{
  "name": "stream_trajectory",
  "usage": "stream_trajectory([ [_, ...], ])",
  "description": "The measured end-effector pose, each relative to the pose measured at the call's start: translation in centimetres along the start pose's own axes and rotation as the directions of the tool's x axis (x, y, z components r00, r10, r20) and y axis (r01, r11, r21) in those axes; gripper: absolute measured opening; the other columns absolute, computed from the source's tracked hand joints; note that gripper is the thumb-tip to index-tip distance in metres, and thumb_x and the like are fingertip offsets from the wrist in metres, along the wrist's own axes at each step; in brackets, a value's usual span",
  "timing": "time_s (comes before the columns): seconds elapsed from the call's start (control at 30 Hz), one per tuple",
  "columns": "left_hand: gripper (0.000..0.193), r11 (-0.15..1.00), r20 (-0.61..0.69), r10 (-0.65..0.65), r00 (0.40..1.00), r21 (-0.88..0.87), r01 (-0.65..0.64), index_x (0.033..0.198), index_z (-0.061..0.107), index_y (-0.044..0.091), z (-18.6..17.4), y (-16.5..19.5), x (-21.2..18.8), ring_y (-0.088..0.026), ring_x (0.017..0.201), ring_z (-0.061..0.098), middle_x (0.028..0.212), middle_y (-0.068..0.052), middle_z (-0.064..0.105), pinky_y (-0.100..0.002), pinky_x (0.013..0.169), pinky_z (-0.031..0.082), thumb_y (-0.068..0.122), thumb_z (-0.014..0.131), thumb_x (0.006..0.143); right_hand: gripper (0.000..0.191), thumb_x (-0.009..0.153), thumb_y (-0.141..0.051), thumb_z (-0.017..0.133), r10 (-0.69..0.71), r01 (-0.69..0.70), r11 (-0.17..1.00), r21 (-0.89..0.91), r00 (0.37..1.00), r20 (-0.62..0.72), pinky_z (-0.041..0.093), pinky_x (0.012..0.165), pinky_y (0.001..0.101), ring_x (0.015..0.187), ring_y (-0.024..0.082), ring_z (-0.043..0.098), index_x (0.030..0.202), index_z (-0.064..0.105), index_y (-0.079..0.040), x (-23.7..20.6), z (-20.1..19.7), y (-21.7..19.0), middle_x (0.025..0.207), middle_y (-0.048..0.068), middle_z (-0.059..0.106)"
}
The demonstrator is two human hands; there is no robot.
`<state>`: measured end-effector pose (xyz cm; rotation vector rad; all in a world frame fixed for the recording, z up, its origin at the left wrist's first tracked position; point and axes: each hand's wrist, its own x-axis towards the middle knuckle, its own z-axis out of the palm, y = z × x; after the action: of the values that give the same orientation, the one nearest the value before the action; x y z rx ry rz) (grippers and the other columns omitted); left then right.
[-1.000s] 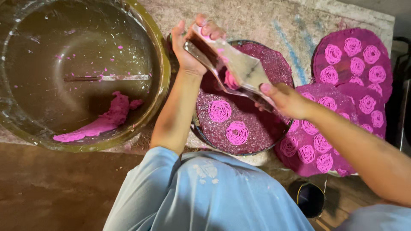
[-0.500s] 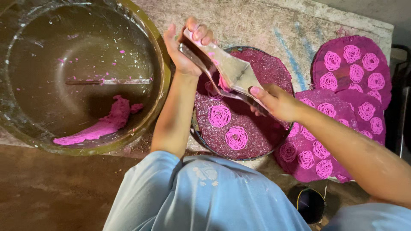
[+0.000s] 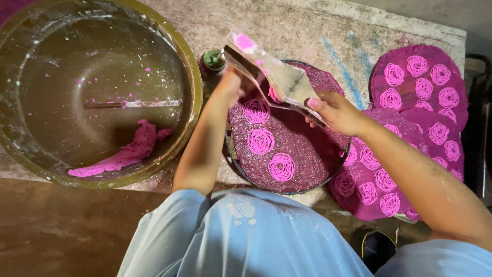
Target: The person fills a wooden extruder tool with pink paste from a large bowl and squeezes rosette shapes onto round pink boards, working on one board at a time. When a board is covered with rosettes, they set it aside and place a new board on the work surface to continue piping.
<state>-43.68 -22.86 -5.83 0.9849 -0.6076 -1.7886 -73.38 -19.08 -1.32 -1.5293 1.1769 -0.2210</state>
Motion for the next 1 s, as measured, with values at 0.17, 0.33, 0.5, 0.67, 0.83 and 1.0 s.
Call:
stream_trajectory([
  [0.17,0.071,0.969,0.059,-0.152,0.987,0.208,0.137,0.155,0.039,0.017,-1.2,-2.4,-1.4,-0.008,0.045,0.029,0.103,-0.015,0.073,-0.024,0.038,0.021,0.062,0.015,0.104,0.053,0.104,-0.052,0.051,-0.036,0.038,0.997,0.069,0.999,-0.041,0.057,0.068,0.0323,0.076,0.016,0.068,0.108,0.064,0.0,1.1,0.3,2.0,0.087,0.008,0.069],
  [0.33,0.067,0.547,0.128,0.312,0.941,0.786,-0.289,0.169,0.018,0.014,-2.4,-4.1,-6.6,-0.011,0.058,0.055,0.12,-0.017,0.077,-0.028,0.056,0.046,0.045,0.026,0.111,0.054,0.105,-0.053,0.048,-0.132,0.137,0.99,0.044,0.986,-0.1,0.055,0.071,0.0322,0.077,0.016,0.066,0.111,0.062,-0.001,0.9,-0.3,3.7,0.087,0.008,0.069],
  [0.5,0.064,0.654,0.011,0.243,0.97,0.737,-0.172,0.163,0.034,0.019,-1.5,-3.0,-6.9,-0.023,0.096,0.069,0.138,-0.007,0.071,-0.037,0.085,0.057,0.036,0.04,0.102,0.069,0.101,-0.062,0.039,-0.095,0.093,0.986,0.139,0.995,0.008,0.058,0.073,0.0338,0.079,0.018,0.072,0.111,0.066,0.0,-1.7,-1.5,3.9,0.09,0.009,0.074],
  [0.67,0.074,0.647,0.276,0.23,0.933,-0.76,0.065,0.137,0.052,0.0,1.6,-0.5,-0.6,-0.031,0.114,0.061,0.116,-0.016,0.067,-0.047,0.106,0.047,0.062,0.044,0.097,0.064,0.092,-0.061,0.041,0.199,-0.339,0.844,0.415,0.917,0.344,0.06,0.075,0.0359,0.08,0.02,0.074,0.112,0.066,-0.005,-2.9,-1.6,1.9,0.092,0.011,0.076],
  [0.83,0.048,0.614,0.353,0.497,0.793,-0.789,-0.034,0.093,0.056,0.015,5.0,1.8,4.4,-0.021,0.086,0.054,0.081,0.0,0.05,-0.044,0.099,0.048,0.061,0.05,0.101,0.068,0.099,-0.063,0.041,0.192,-0.192,0.981,0.042,0.981,0.002,0.057,0.067,0.0364,0.07,0.02,0.07,0.1,0.069,-0.001,-1.0,-4.1,0.0,0.082,0.011,0.073],
  [1.0,0.048,0.658,0.351,0.531,0.772,-0.744,-0.114,0.083,0.049,0.017,4.2,3.5,5.8,-0.016,0.076,0.048,0.075,0.003,0.047,-0.039,0.086,0.045,0.063,0.05,0.099,0.072,0.1,-0.065,0.044,0.066,-0.1,0.976,-0.195,0.983,-0.172,0.055,0.065,0.035,0.068,0.018,0.068,0.094,0.07,0.002,1.3,-3.1,-0.2,0.076,0.01,0.071],
])
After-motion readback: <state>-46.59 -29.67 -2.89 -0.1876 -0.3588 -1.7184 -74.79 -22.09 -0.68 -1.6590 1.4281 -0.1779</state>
